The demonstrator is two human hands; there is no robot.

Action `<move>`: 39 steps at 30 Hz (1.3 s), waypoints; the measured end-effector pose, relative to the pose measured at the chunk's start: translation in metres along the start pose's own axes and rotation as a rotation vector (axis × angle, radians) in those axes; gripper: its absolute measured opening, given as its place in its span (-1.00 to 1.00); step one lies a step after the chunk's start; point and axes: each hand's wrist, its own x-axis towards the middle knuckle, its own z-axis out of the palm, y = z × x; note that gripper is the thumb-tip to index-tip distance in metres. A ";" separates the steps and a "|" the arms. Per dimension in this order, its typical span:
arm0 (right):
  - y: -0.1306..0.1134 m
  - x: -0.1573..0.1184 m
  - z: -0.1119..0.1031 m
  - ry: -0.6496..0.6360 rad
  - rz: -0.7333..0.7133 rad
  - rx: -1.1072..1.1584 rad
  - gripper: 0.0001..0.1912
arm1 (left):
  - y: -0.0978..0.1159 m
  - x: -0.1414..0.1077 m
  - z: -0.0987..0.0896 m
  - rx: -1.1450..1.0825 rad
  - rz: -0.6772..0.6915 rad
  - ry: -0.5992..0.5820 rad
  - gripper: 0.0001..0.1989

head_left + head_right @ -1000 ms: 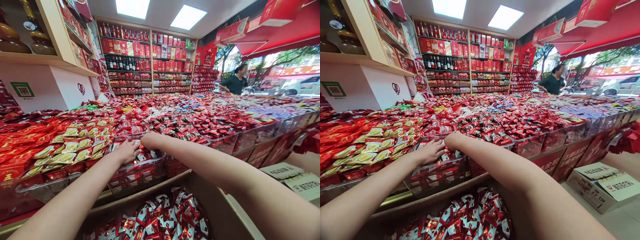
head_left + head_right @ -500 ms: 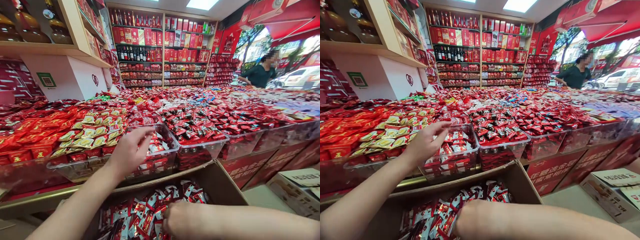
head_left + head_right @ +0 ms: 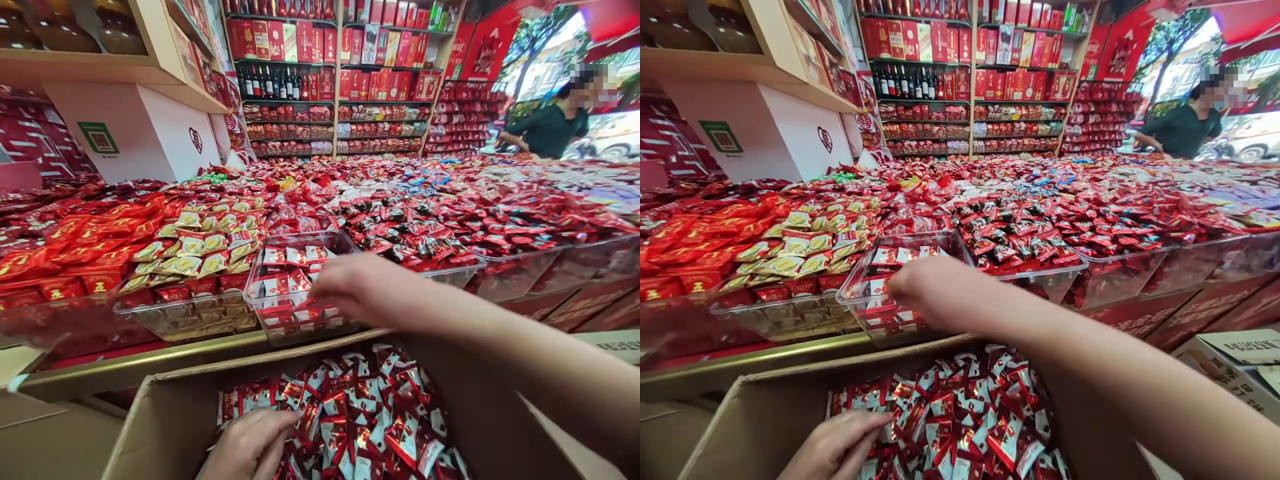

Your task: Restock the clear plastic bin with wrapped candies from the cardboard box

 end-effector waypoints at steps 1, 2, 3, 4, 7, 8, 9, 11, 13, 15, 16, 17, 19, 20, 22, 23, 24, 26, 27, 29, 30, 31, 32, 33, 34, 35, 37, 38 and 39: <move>0.012 0.014 -0.004 -0.001 0.057 -0.071 -0.80 | 0.002 0.001 -0.001 -0.040 -0.040 0.018 -0.71; 0.025 0.025 -0.002 -0.041 0.089 -0.114 -0.80 | 0.005 0.003 -0.002 -0.075 -0.053 0.029 -0.72; 0.036 0.035 0.003 -0.107 0.111 -0.146 -0.80 | 0.006 0.003 -0.001 -0.101 -0.052 0.028 -0.73; 0.045 0.043 0.009 -0.179 0.121 -0.167 -0.77 | 0.007 0.003 0.000 -0.115 -0.047 0.023 -0.74; 0.059 0.055 0.026 -0.356 0.130 -0.204 -0.69 | 0.005 0.000 0.004 -0.113 -0.063 -0.029 -0.76; 0.060 0.057 0.029 -0.393 0.129 -0.212 -0.70 | 0.005 -0.001 0.005 -0.110 -0.083 -0.045 -0.76; 0.059 0.058 0.031 -0.424 0.130 -0.220 -0.72 | 0.005 -0.001 0.006 -0.109 -0.102 -0.061 -0.76; 0.058 0.058 0.034 -0.456 0.140 -0.235 -0.72 | 0.005 -0.002 0.006 -0.113 -0.140 -0.087 -0.76; 0.057 0.059 0.036 -0.442 0.149 -0.237 -0.66 | 0.006 -0.001 0.007 -0.121 -0.161 -0.113 -0.75; 0.057 0.061 0.040 -0.403 0.111 -0.212 -0.56 | 0.007 0.000 0.008 -0.132 -0.166 -0.137 -0.75; 0.057 0.062 0.043 -0.391 0.077 -0.199 -0.54 | 0.006 0.000 0.009 -0.139 -0.170 -0.150 -0.75; 0.056 0.063 0.045 -0.388 0.048 -0.192 -0.55 | 0.006 0.000 0.010 -0.145 -0.174 -0.162 -0.75; 0.055 0.065 0.048 -0.402 0.028 -0.190 -0.60 | 0.006 0.000 0.012 -0.153 -0.196 -0.189 -0.74; 0.054 0.066 0.050 -0.406 0.038 -0.196 -0.64 | 0.005 0.000 0.013 -0.154 -0.209 -0.202 -0.74; 0.053 0.068 0.052 -0.399 0.072 -0.216 -0.69 | 0.005 -0.001 0.013 -0.159 -0.229 -0.216 -0.74; 0.053 0.069 0.053 -0.390 0.084 -0.226 -0.70 | 0.005 0.000 0.013 -0.164 -0.240 -0.219 -0.74; 0.053 0.070 0.054 -0.384 0.093 -0.236 -0.70 | 0.004 0.000 0.012 -0.169 -0.252 -0.218 -0.74; 0.057 0.072 0.056 -0.388 0.111 -0.244 -0.69 | 0.004 0.000 0.012 -0.172 -0.278 -0.214 -0.74; 0.059 0.072 0.057 -0.395 0.123 -0.244 -0.68 | 0.003 0.000 0.013 -0.169 -0.291 -0.215 -0.73; 0.064 0.072 0.058 -0.404 0.140 -0.231 -0.68 | 0.002 0.000 0.014 -0.156 -0.308 -0.226 -0.74; 0.067 0.072 0.058 -0.402 0.143 -0.220 -0.68 | 0.002 -0.001 0.015 -0.149 -0.313 -0.233 -0.74; 0.069 0.071 0.057 -0.393 0.143 -0.211 -0.68 | 0.001 -0.001 0.017 -0.143 -0.316 -0.240 -0.74; 0.070 0.070 0.056 -0.383 0.140 -0.205 -0.68 | 0.001 -0.001 0.018 -0.138 -0.319 -0.246 -0.74; 0.070 0.068 0.054 -0.375 0.139 -0.202 -0.67 | 0.000 -0.001 0.018 -0.135 -0.320 -0.251 -0.74; 0.070 0.066 0.052 -0.371 0.138 -0.204 -0.65 | 0.000 -0.002 0.019 -0.135 -0.321 -0.253 -0.74; 0.069 0.065 0.050 -0.369 0.135 -0.211 -0.64 | 0.000 -0.002 0.020 -0.139 -0.323 -0.256 -0.74; 0.066 0.062 0.045 -0.377 0.127 -0.230 -0.60 | -0.001 -0.001 0.020 -0.150 -0.330 -0.260 -0.74; 0.065 0.061 0.043 -0.390 0.124 -0.242 -0.60 | -0.001 -0.001 0.021 -0.153 -0.336 -0.260 -0.74; 0.063 0.060 0.042 -0.405 0.120 -0.256 -0.60 | -0.001 -0.001 0.021 -0.154 -0.343 -0.262 -0.74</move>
